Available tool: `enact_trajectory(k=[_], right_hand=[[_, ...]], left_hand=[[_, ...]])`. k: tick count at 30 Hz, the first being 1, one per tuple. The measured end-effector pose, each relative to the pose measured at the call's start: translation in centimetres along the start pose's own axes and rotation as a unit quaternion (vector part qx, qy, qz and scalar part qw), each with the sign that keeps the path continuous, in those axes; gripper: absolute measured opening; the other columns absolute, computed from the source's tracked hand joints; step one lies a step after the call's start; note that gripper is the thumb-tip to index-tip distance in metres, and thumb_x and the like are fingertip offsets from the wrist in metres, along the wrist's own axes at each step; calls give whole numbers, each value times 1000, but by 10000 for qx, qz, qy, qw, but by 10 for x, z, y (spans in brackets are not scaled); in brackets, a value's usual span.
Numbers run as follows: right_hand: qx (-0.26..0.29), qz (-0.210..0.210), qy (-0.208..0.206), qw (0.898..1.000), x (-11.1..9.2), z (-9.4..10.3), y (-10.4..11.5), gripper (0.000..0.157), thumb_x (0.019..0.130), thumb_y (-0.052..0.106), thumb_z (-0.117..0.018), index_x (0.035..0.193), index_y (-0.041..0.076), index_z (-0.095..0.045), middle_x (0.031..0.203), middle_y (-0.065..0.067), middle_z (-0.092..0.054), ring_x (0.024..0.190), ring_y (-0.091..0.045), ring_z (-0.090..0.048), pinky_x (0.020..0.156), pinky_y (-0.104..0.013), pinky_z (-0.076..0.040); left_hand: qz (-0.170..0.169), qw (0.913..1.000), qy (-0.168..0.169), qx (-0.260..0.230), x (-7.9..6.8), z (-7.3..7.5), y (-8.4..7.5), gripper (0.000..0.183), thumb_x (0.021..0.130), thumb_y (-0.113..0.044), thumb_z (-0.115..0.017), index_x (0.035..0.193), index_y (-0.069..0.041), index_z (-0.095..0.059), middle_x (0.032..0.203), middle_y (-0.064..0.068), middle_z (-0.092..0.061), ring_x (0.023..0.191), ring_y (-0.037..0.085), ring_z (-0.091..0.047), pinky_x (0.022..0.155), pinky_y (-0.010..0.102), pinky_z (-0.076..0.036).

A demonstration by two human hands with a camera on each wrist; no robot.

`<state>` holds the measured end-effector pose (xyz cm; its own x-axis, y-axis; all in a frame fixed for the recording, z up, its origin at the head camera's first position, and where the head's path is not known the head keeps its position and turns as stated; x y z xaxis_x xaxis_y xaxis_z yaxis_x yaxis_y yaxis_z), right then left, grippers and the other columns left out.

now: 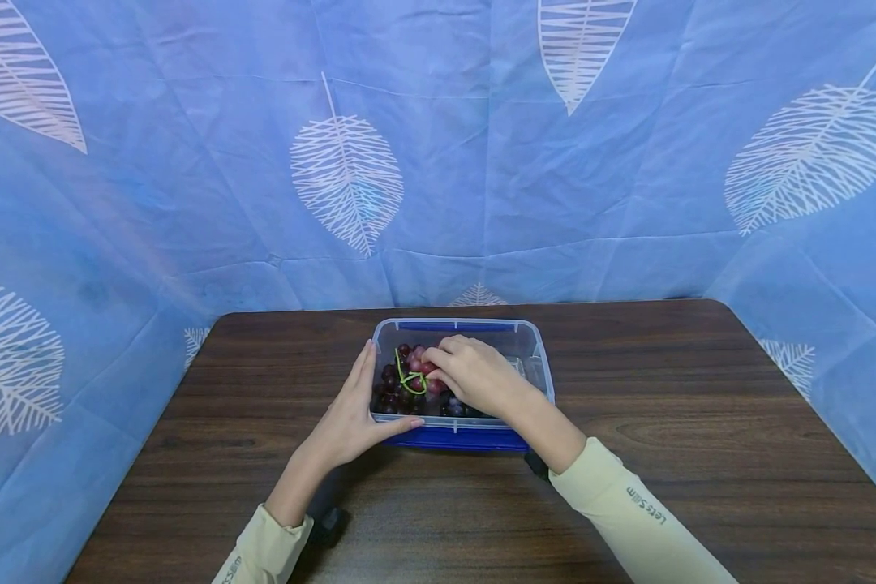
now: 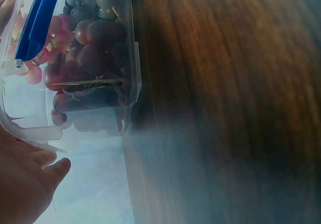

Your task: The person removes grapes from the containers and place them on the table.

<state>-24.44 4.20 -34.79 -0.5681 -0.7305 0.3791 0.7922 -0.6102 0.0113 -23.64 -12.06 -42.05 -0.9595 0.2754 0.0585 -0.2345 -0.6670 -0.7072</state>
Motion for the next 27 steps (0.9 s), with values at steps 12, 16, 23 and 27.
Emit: enact_trajectory(k=[12,16,23,27], right_hand=[[-31,118,-219,9997,1,13,-3,22,102,13,-72,122,4,-74,100,-9,-72,85,-22,-69,77,-35,-60],[-57,172,-317,9993,2,17,-4,23,101,12,-73,123,4,-75,102,-9,-73,84,-21,-69,77,-34,-60],[-20,165,-390,9991,3,23,-6,22,100,12,-75,121,5,-75,101,-9,-73,86,-21,-69,79,-35,-60],[-63,119,-348,9993,4,25,-8,23,100,12,-75,122,5,-74,101,-9,-73,86,-21,-70,79,-34,-61]], left_hand=[[-16,10000,-16,28,0,0,0,127,88,-53,-83,171,-9,4,178,13,5,162,42,-11,122,69,-26],[-23,10000,-37,46,0,0,-1,127,88,-53,-83,171,-9,3,178,14,5,162,42,-11,123,68,-26],[-4,10000,-13,23,1,0,0,128,88,-53,-83,171,-9,4,178,14,5,162,41,-9,124,67,-25],[32,10000,12,-6,1,0,-1,128,87,-53,-84,171,-10,4,178,13,6,162,40,-9,124,67,-24]])
Point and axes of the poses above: each hand's wrist, its own x-axis towards the middle knuckle, its own z-axis out of the back of the hand, y = z × x, the point moved 8 cm from there along x, towards the middle knuckle
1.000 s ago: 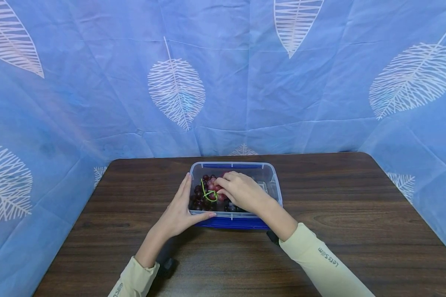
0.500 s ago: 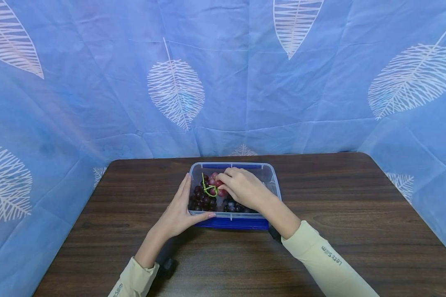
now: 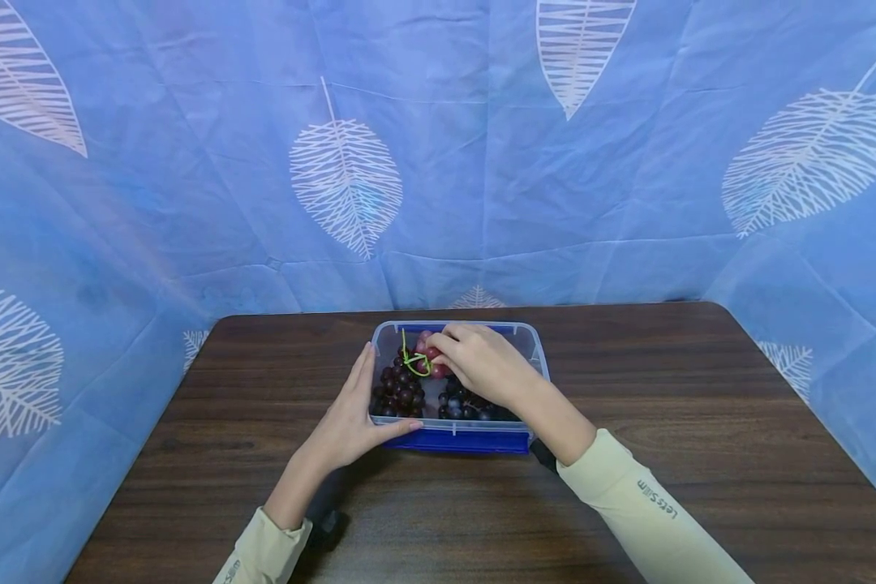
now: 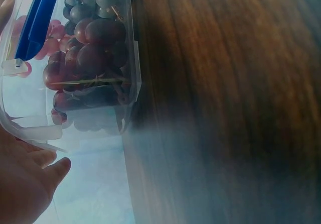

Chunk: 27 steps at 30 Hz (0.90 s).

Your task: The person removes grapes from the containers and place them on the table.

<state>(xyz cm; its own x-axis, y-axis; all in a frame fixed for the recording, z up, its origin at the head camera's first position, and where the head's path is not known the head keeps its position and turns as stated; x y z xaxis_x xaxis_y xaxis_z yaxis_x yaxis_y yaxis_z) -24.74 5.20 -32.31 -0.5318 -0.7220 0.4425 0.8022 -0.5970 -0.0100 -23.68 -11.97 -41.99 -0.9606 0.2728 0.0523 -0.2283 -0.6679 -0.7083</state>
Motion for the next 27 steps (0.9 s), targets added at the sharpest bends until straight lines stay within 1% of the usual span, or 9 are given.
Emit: enact_trajectory(k=[4,9,16,21,27], right_hand=[[-70,-52,78,9999,1,3,-2,24,101,14,-74,123,5,-73,105,-11,-74,90,-23,-72,83,-36,-62],[-154,-110,118,9998,1,6,-4,28,102,15,-73,128,5,-73,108,-12,-73,91,-24,-71,83,-38,-61],[-91,-59,-57,9999,0,11,-4,24,101,19,-74,120,6,-74,102,-10,-72,87,-23,-69,80,-38,-61],[-125,42,-196,9997,2,15,-4,24,100,18,-74,121,5,-74,101,-10,-72,86,-23,-69,79,-37,-60],[-80,92,-327,9994,3,20,-5,24,99,15,-75,120,4,-73,100,-10,-72,86,-23,-70,78,-37,-61]], left_hand=[[53,10000,51,17,0,-1,1,128,88,-54,-83,171,-12,5,178,12,7,163,40,-8,124,67,-23],[76,9999,90,57,0,-2,1,129,88,-57,-82,170,-13,7,178,11,8,162,40,-8,124,68,-24],[121,9999,53,52,0,-4,2,128,88,-57,-82,171,-12,5,178,11,7,162,41,-10,123,68,-26],[148,9999,49,29,-1,-3,2,129,87,-58,-82,171,-14,6,178,9,8,162,40,-10,123,68,-26],[158,9998,43,87,-2,-1,2,129,87,-59,-81,171,-12,5,178,9,8,162,40,-10,123,68,-25]])
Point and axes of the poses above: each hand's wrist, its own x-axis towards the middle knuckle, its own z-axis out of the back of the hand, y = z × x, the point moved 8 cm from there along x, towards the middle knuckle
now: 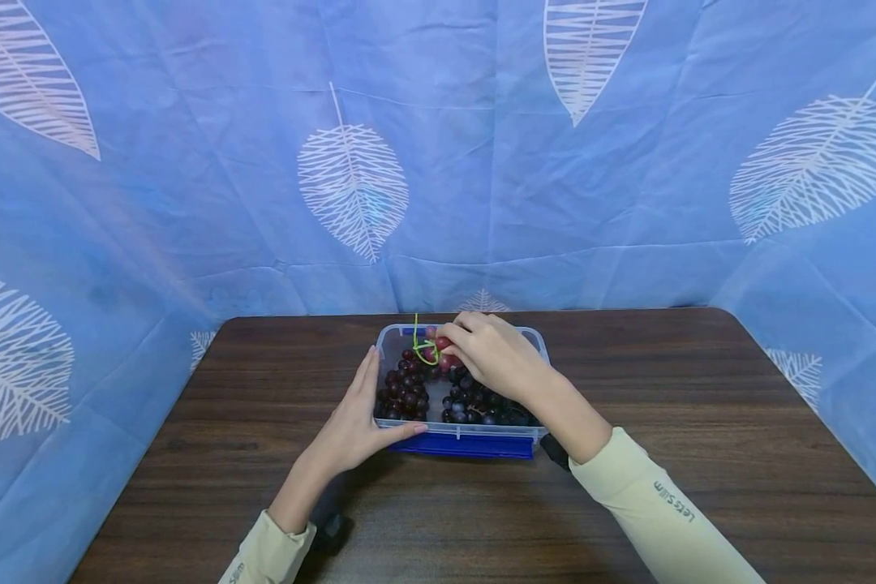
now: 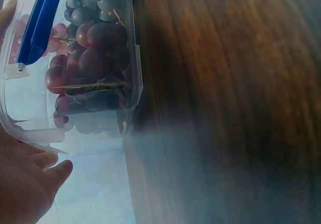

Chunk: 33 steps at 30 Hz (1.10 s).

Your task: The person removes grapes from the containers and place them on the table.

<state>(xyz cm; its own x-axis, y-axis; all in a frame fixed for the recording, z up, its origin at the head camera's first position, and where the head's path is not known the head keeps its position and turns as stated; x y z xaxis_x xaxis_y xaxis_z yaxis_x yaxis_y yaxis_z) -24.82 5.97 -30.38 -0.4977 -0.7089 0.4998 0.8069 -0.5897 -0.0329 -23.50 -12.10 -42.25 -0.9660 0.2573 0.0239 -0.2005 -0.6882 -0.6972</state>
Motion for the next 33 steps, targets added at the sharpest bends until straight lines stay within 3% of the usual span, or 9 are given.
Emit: enact_trajectory(k=[26,33], right_hand=[[-210,-241,91,9994,-4,23,-13,25,99,10,-75,123,3,-73,107,-13,-73,94,-28,-71,86,-45,-60],[-220,-294,135,9992,-8,28,-18,25,101,13,-73,124,3,-73,110,-14,-73,98,-31,-72,89,-48,-60]], left_hand=[[-43,10000,6,84,0,0,-1,128,88,-59,-80,171,-10,5,178,10,9,162,39,-7,124,67,-24],[-7,10000,43,68,-1,0,-1,129,88,-61,-79,170,-16,9,178,7,11,163,37,-6,125,66,-23]])
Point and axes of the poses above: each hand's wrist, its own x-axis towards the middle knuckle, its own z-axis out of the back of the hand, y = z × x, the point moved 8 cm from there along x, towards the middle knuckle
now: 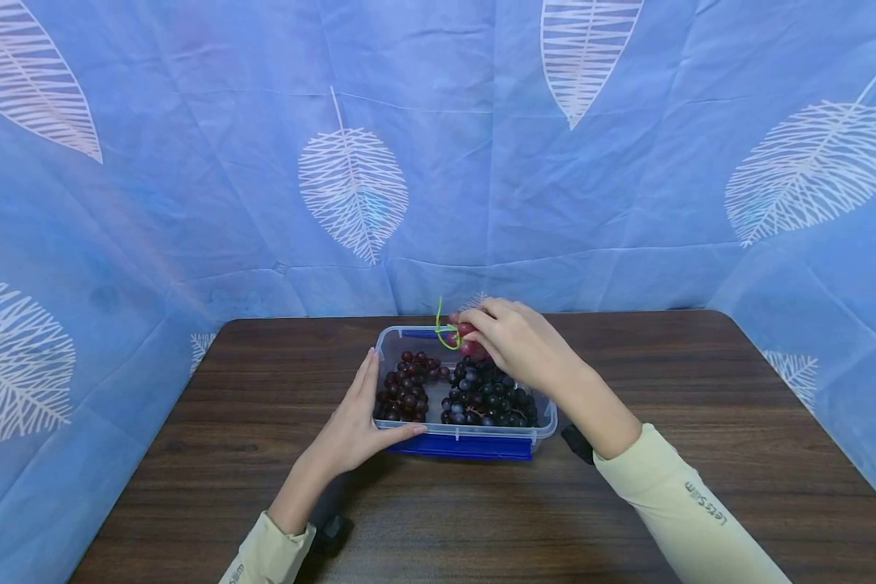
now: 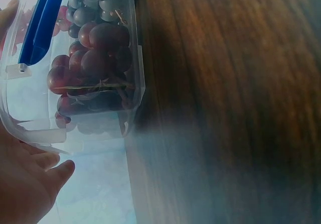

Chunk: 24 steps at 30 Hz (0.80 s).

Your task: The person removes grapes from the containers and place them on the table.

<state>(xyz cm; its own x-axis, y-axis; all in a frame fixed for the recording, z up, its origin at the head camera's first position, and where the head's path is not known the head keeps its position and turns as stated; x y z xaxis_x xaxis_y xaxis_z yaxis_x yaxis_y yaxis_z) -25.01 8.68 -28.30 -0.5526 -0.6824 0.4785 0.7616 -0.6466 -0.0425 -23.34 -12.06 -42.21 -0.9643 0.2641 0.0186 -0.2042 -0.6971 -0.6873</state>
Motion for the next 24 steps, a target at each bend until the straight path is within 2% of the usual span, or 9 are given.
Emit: enact_trajectory(k=[6,11,24], right_hand=[[-1,-164,37,9999,-4,4,-6,25,100,9,-74,124,2,-73,110,-16,-73,96,-32,-72,86,-47,-61],[-1,-201,-15,9998,-7,7,-11,24,99,9,-75,122,2,-74,107,-16,-73,93,-32,-72,84,-46,-61],[-131,-269,-73,9995,-15,15,-22,24,98,7,-75,121,0,-74,106,-17,-73,91,-34,-72,82,-47,-61]], left_hand=[[55,10000,32,51,-1,-1,1,131,87,-67,-78,170,-18,11,178,5,12,163,36,-6,125,66,-23],[66,10000,15,46,-1,0,1,130,87,-63,-79,170,-16,9,178,6,12,163,37,-7,125,67,-24],[46,9999,17,96,0,0,0,129,88,-62,-79,169,-19,12,177,5,13,163,36,-6,124,67,-23]])
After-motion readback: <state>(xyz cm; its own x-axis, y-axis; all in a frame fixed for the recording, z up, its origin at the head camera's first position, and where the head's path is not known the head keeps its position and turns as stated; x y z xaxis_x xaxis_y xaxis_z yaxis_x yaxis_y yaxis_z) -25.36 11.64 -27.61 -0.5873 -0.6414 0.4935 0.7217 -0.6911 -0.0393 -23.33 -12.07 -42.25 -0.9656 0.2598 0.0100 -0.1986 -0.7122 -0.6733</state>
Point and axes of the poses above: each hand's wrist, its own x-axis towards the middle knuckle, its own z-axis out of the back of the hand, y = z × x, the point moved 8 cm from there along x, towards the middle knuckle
